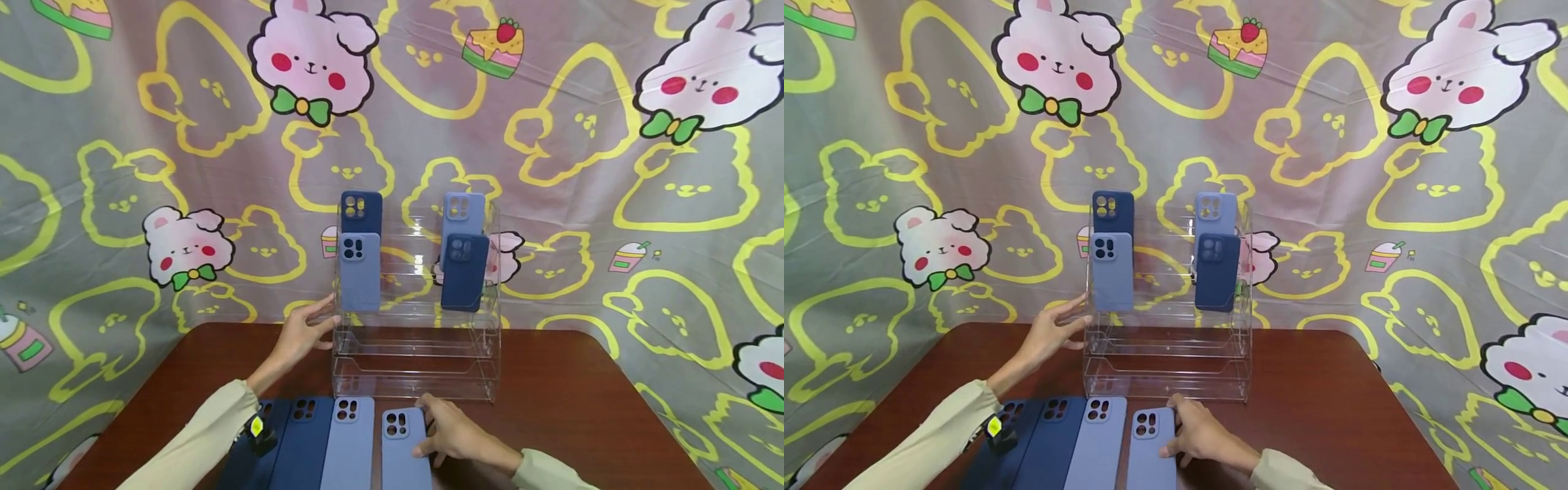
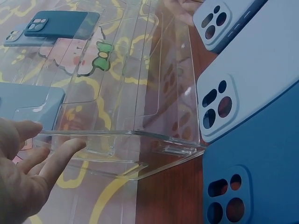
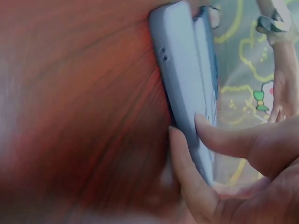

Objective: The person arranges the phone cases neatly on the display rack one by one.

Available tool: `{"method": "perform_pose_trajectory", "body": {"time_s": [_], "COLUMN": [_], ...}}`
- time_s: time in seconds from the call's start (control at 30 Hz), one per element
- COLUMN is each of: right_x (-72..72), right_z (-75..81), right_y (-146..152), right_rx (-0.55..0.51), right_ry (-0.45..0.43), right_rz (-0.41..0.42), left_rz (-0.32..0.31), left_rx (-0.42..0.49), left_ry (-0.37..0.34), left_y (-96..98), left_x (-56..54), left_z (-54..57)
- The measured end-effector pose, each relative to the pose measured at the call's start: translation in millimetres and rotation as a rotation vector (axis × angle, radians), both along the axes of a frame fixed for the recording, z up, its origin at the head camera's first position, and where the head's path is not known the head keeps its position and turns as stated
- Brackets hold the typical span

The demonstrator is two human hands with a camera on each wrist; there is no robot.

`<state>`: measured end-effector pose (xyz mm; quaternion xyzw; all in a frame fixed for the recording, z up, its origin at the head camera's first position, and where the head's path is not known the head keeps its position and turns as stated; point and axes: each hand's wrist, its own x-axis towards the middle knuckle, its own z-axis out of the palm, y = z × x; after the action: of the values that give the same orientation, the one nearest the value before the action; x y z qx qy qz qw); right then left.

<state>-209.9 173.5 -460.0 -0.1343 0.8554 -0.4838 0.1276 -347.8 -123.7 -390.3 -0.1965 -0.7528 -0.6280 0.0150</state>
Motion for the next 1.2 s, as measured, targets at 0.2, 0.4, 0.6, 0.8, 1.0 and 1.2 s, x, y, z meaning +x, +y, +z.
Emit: {"method": "perform_pose_trajectory", "body": {"time_s": [0.2,0.4,0.6,0.8,1.0,1.2], "right_x": [1.4,-0.2,-3.3,-5.3,-8.7,-15.7], "right_z": [0.3,4.0,11.0,13.5,16.6,30.7], "right_y": [1.1,3.8,7.0,9.5,12.1,15.5], "right_rx": [-0.236,-0.324,-0.359,-0.390,-0.444,-0.456], "right_ry": [-0.085,-0.176,-0.196,-0.191,-0.162,-0.132], "right_rz": [-0.055,-0.071,-0.040,-0.035,-0.008,0.032], "left_rz": [0.002,0.008,0.015,0.016,0.014,0.012], "left_rx": [-0.006,-0.005,-0.003,-0.009,-0.007,-0.010], "left_ry": [0.012,0.009,0.017,0.013,0.016,0.008], "left_y": [0.0,1.5,1.3,0.3,0.2,0.4], "left_x": [0.5,0.5,0.1,1.4,2.6,1.7], "left_z": [-1.0,-2.0,-2.3,-2.8,-1.9,0.8]}}
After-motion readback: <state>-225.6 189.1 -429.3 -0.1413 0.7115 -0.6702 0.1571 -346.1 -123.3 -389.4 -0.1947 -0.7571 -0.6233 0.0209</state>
